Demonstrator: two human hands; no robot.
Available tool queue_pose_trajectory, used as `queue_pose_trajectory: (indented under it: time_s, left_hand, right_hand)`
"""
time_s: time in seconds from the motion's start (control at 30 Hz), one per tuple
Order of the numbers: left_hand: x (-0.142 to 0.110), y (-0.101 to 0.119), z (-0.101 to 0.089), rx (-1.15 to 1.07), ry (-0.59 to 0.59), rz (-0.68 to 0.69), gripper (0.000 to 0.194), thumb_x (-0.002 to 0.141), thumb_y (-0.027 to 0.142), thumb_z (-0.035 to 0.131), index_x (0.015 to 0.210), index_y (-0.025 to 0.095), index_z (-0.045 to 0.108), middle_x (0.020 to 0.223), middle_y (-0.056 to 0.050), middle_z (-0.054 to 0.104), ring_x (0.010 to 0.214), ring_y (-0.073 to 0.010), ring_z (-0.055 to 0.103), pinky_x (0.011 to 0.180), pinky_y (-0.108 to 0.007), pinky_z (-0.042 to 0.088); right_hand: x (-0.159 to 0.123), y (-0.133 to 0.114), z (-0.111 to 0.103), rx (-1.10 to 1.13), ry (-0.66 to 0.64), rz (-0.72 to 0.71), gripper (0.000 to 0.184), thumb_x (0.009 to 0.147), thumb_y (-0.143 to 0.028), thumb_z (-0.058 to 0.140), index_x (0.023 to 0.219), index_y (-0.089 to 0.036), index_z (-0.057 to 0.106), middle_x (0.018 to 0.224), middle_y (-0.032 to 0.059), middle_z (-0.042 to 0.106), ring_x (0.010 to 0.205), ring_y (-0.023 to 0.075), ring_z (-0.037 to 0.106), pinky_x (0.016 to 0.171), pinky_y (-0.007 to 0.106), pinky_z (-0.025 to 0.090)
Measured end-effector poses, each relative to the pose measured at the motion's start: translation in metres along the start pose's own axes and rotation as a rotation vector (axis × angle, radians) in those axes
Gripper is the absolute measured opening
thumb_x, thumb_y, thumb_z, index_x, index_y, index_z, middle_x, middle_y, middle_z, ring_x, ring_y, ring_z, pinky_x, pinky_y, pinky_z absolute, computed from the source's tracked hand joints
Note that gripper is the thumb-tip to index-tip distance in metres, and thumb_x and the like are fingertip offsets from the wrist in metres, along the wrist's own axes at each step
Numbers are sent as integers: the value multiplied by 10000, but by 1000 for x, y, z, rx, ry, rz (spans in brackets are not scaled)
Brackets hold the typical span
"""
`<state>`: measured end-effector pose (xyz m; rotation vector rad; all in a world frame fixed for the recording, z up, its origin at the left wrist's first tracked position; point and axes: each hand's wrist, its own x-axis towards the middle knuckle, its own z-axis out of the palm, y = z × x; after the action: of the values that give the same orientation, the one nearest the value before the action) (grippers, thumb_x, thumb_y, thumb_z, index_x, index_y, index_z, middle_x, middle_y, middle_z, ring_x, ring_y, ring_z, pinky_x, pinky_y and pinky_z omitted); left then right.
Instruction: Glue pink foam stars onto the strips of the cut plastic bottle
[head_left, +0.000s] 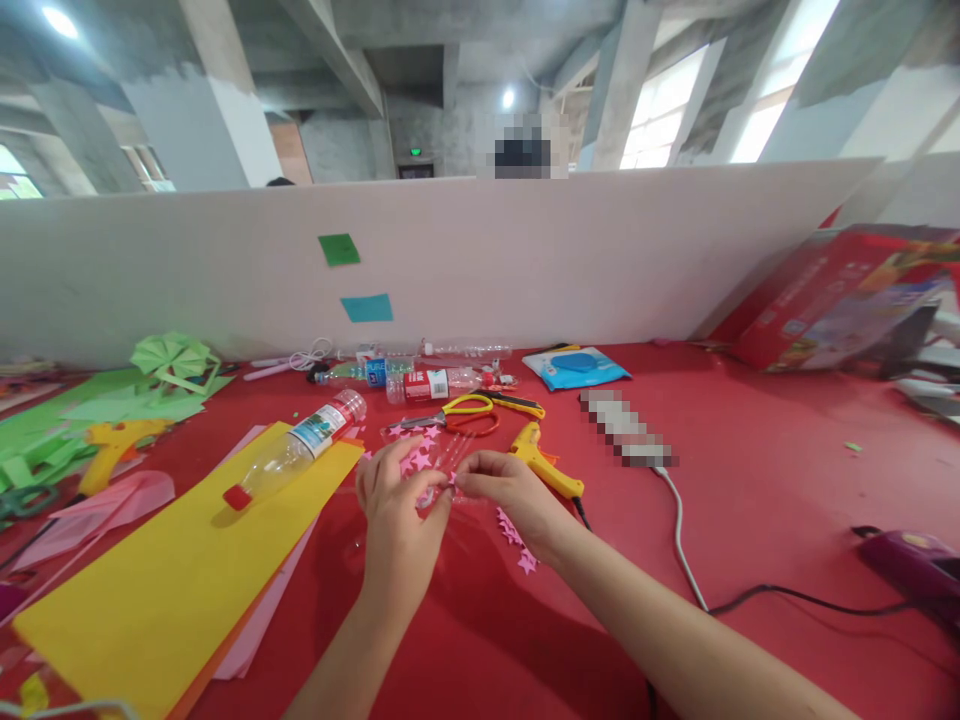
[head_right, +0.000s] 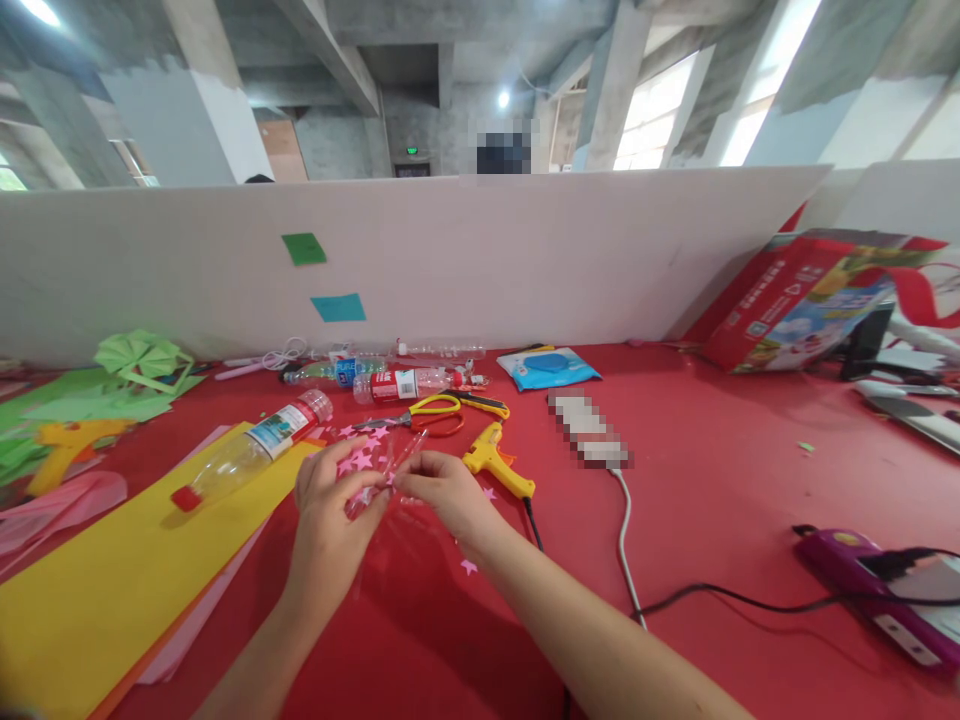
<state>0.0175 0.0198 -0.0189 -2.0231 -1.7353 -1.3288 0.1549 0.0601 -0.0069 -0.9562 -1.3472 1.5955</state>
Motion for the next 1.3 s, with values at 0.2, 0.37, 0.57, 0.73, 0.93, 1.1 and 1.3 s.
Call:
queue_pose_trajectory:
  time_s: [0.2,0.37,0.57,0.73,0.93,1.1,1.3]
  left_hand:
    - [0,-1,1,21,0,9,103,749,116,651,751,218,662,1152,-88,580,1109,-293,492,964,-530,381]
    - [1,-1,0,42,1,11,97,739,122,657,736,219,663,1161,-88,582,1103,-302,498,970,-550,367]
    - [1,-2,1,48,-3,18,81,755,134,648,751,211,671,1170,-99,579,1108,-302,494,967,-549,373]
    - [1,-1,1,44,23,23,103,734,125,665,710,224,666,1153,-81,583,1093,-292,501,965,-532,375]
    - [1,0,0,57,33,27,95,729,134,677,703,225,667,1154,-84,585,1105,-299,502,987,-548,351]
    - [1,0,-1,68,35,39,108,713,115,689,694,216,659,1171,-96,580,1132,-311,501,1017,-577,307]
    - [1,-1,-3,71,32,25,94,724,119,662,710,212,655,1180,-107,576,1149,-314,503,1039,-588,274]
  right_hand:
    - [-1,1,1,-13,-22,-5,146,648,-313,657,635,-183,592,638,-34,544,649,125,485,691,270,370]
    - [2,3,-1,-57,-16,-38,154,663,-332,672,674,-188,616,686,-20,588,690,143,533,713,280,400]
    - [3,5,-4,-139,59,-158,191,705,-309,636,868,-214,661,842,3,638,815,171,572,783,296,419]
    - [1,2,-3,-152,30,-71,148,698,-339,638,684,-191,637,701,-14,607,718,157,549,720,285,400]
    - [0,3,-1,-72,4,-30,184,659,-356,666,648,-181,608,646,-26,572,649,136,514,675,276,384]
    - [0,4,-1,-98,-10,-44,199,663,-357,670,644,-171,599,644,-26,555,631,128,487,654,273,360]
    - [2,4,-1,-139,-8,-99,136,711,-314,633,686,-184,600,686,-22,562,669,137,504,687,280,382]
